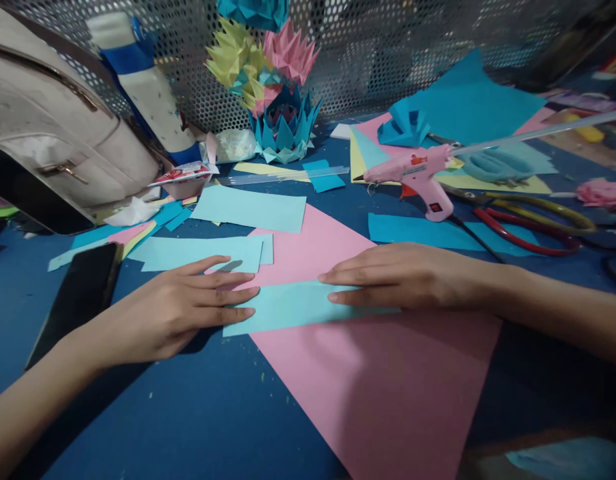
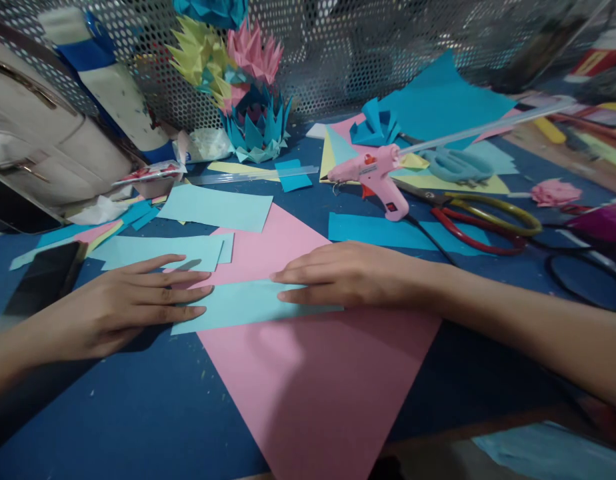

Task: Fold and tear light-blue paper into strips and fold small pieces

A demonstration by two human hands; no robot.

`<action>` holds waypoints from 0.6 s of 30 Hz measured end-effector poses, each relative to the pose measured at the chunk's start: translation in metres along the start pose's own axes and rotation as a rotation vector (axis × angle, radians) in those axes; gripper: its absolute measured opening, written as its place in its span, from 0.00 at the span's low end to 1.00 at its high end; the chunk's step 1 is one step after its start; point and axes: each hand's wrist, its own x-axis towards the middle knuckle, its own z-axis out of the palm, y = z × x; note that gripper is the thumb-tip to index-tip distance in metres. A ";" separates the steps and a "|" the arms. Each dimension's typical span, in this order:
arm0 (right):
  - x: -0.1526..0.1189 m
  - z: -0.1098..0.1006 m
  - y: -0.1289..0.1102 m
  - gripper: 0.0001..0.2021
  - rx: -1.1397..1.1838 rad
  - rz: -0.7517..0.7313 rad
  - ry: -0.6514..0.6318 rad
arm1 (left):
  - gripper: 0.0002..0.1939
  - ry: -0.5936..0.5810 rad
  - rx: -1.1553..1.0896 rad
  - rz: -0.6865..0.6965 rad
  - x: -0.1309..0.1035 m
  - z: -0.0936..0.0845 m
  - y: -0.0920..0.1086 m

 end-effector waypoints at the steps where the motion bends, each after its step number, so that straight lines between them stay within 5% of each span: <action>1: 0.000 0.000 0.000 0.19 -0.005 0.003 -0.003 | 0.33 0.005 -0.006 -0.002 0.000 0.000 0.000; 18: 0.000 -0.001 0.001 0.19 -0.001 0.039 -0.050 | 0.35 0.003 -0.027 0.015 -0.001 0.002 -0.005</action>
